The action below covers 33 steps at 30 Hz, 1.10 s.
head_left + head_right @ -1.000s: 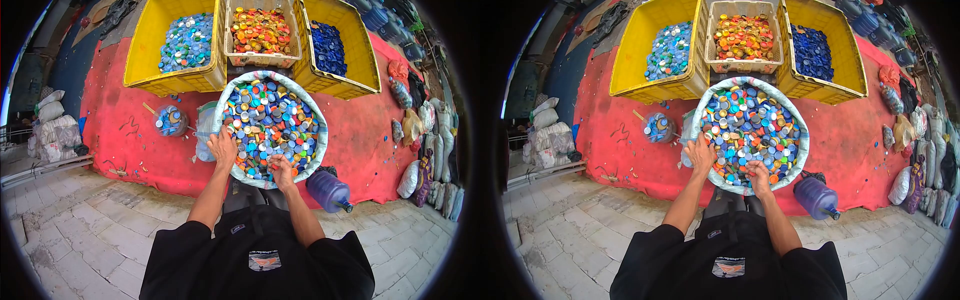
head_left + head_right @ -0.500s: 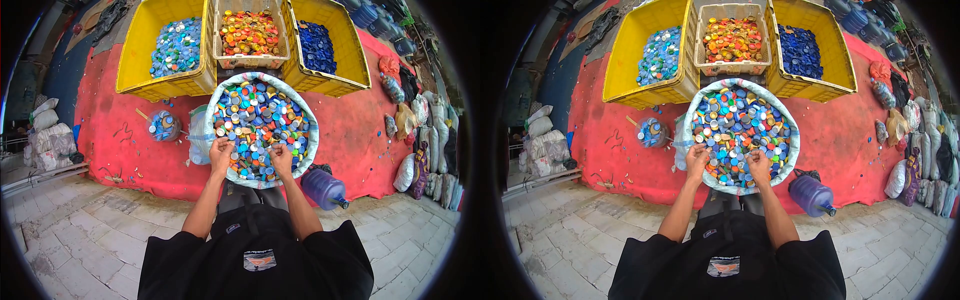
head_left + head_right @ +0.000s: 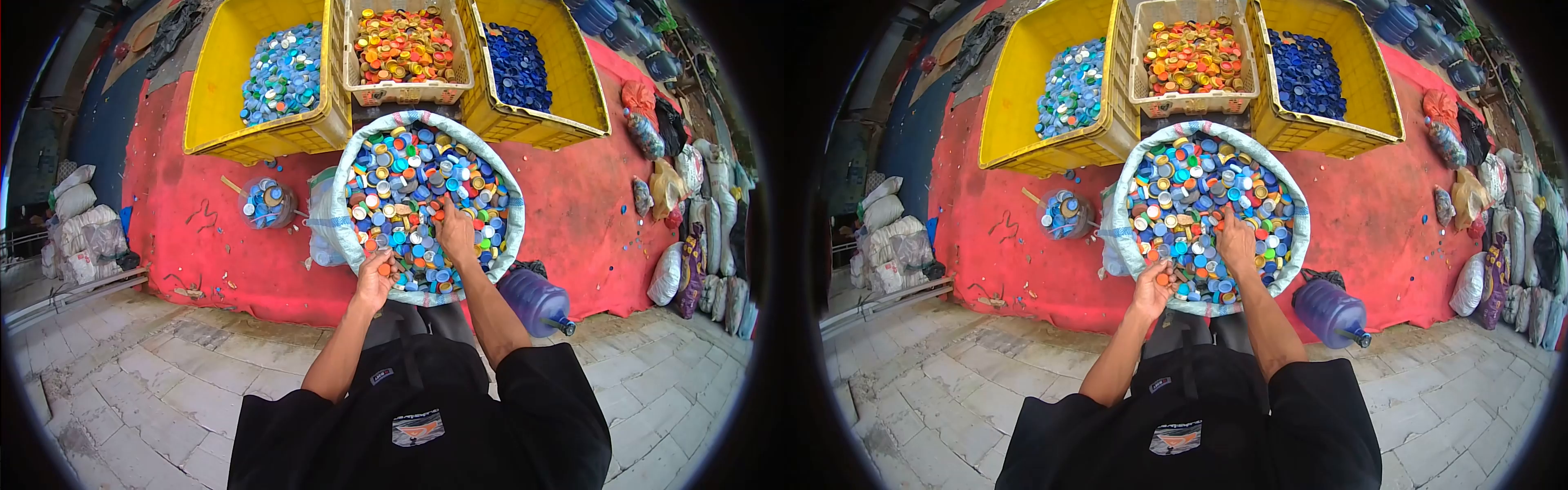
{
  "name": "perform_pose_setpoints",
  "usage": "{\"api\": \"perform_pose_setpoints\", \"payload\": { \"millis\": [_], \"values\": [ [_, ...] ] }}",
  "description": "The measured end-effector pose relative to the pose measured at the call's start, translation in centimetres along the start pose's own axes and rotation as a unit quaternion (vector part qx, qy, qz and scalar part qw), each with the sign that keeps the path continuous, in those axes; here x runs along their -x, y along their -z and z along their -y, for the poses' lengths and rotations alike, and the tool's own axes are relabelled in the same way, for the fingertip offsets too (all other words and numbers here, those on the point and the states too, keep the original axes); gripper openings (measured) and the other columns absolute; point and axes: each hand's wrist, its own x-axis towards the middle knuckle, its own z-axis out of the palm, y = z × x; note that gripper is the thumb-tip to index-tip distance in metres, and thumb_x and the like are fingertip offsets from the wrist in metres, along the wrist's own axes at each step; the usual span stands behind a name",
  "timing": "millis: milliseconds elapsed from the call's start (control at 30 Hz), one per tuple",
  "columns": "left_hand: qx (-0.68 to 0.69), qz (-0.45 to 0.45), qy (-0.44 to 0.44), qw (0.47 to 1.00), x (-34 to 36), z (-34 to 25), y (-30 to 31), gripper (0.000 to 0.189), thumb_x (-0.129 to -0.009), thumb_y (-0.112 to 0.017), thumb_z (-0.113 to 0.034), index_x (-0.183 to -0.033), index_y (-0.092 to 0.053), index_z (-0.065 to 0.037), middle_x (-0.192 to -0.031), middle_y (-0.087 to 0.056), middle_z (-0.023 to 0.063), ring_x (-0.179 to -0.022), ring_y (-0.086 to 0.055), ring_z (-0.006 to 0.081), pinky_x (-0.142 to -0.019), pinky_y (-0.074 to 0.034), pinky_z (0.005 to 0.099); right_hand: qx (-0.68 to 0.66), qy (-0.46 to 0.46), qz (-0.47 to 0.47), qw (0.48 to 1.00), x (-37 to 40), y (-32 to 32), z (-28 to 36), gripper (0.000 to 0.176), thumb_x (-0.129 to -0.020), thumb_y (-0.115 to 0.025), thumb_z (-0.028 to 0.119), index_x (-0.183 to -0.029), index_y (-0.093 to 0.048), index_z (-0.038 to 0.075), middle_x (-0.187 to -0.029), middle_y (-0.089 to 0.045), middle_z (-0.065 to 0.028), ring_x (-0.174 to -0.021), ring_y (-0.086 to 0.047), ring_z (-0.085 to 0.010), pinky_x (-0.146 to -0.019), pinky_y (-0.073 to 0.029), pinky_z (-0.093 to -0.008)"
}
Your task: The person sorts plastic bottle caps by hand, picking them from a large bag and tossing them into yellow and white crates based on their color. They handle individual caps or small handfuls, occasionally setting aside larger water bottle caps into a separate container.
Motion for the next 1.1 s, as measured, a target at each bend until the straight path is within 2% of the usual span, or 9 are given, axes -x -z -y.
{"api": "perform_pose_setpoints", "payload": {
  "millis": [133,333,500,633,667,767,800,967,1100],
  "values": [
    [-0.050,-0.022,-0.013,0.998,-0.1,0.0,-0.6,0.011,-0.088,-0.064,-0.020,-0.089,-0.056,-0.013,-0.078,-0.053,-0.0040,-0.071,-0.052,0.0076,-0.064,-0.043,0.0270,0.025,-0.010,0.025,0.999,-0.2,0.0,0.2,0.060,-0.074,-0.070,0.010,-0.129,-0.047,0.002,-0.084,-0.066,-0.0167,-0.077,-0.062,-0.0354,-0.069,-0.048,-0.0456],
    [-0.198,-0.044,-0.034,0.979,-1.4,0.7,-1.6,0.016,-0.084,-0.070,-0.018,-0.090,-0.058,-0.011,-0.075,-0.057,-0.0040,-0.063,-0.051,0.0052,-0.058,-0.043,0.0236,0.034,-0.009,0.059,0.998,-0.1,-0.9,-1.2,0.051,-0.079,-0.066,0.011,-0.127,-0.050,0.010,-0.080,-0.067,-0.0148,-0.076,-0.064,-0.0337,-0.070,-0.044,-0.0467],
    [-0.348,-0.043,-0.113,0.930,-2.9,1.8,-2.3,0.018,-0.083,-0.071,-0.018,-0.091,-0.061,-0.005,-0.074,-0.062,0.0000,-0.060,-0.054,0.0072,-0.055,-0.043,0.0228,-0.182,-0.100,0.005,0.978,0.6,-0.6,-2.1,0.043,-0.081,-0.065,0.007,-0.122,-0.055,0.008,-0.082,-0.067,-0.0154,-0.073,-0.064,-0.0284,-0.068,-0.047,-0.0399],
    [-0.575,-0.023,-0.202,0.793,-5.3,1.9,-3.2,0.022,-0.081,-0.071,-0.015,-0.096,-0.064,-0.001,-0.076,-0.066,0.0052,-0.060,-0.059,0.0115,-0.057,-0.046,0.0269,-0.463,-0.223,-0.043,0.857,3.1,2.7,-1.3,0.033,-0.084,-0.062,0.007,-0.116,-0.059,0.001,-0.078,-0.065,-0.0042,-0.069,-0.059,-0.0123,-0.063,-0.046,-0.0275],
    [-0.640,0.003,-0.220,0.736,-5.2,1.4,-4.2,0.030,-0.078,-0.070,-0.011,-0.106,-0.062,-0.004,-0.083,-0.068,0.0102,-0.064,-0.064,0.0207,-0.061,-0.049,0.0345,-0.550,-0.276,-0.008,0.788,3.8,4.2,-1.3,0.034,-0.084,-0.061,0.007,-0.116,-0.058,-0.002,-0.082,-0.062,-0.0009,-0.068,-0.054,-0.0089,-0.063,-0.044,-0.0252],
    [-0.685,0.059,-0.359,0.631,-7.9,2.2,-4.5,0.034,-0.079,-0.068,-0.008,-0.112,-0.060,-0.005,-0.089,-0.068,0.0134,-0.073,-0.066,0.0312,-0.065,-0.052,0.0411,-0.743,-0.332,0.000,0.581,6.9,5.4,-2.6,0.029,-0.082,-0.058,0.011,-0.108,-0.060,-0.001,-0.080,-0.057,-0.0030,-0.067,-0.051,-0.0118,-0.064,-0.043,-0.0264],
    [-0.708,0.074,-0.346,0.611,-8.1,1.9,-5.2,0.039,-0.079,-0.065,-0.005,-0.117,-0.058,-0.008,-0.093,-0.068,0.0145,-0.080,-0.065,0.0359,-0.069,-0.052,0.0459,-0.759,-0.335,-0.005,0.559,7.9,5.8,-2.8,0.027,-0.082,-0.057,0.012,-0.106,-0.060,0.000,-0.079,-0.057,-0.0031,-0.067,-0.052,-0.0129,-0.065,-0.044,-0.0274],
    [-0.783,0.113,-0.366,0.489,-10.3,1.9,-6.9,0.048,-0.075,-0.056,0.003,-0.122,-0.054,-0.006,-0.090,-0.068,0.0161,-0.078,-0.066,0.0355,-0.066,-0.051,0.0464,-0.814,-0.341,-0.014,0.471,11.3,6.8,-3.4,0.021,-0.080,-0.056,0.017,-0.095,-0.058,0.003,-0.077,-0.054,-0.0029,-0.071,-0.053,-0.0162,-0.068,-0.046,-0.0304],
    [-0.818,0.125,-0.370,0.423,-12.2,2.1,-6.7,0.050,-0.074,-0.054,0.005,-0.123,-0.050,-0.006,-0.082,-0.067,0.0169,-0.072,-0.066,0.0340,-0.059,-0.050,0.0450,-0.805,-0.350,-0.005,0.479,12.2,6.7,-3.6,0.016,-0.081,-0.058,0.019,-0.092,-0.057,0.007,-0.079,-0.054,-0.0024,-0.074,-0.054,-0.0163,-0.071,-0.046,-0.0308]
  ]
}}
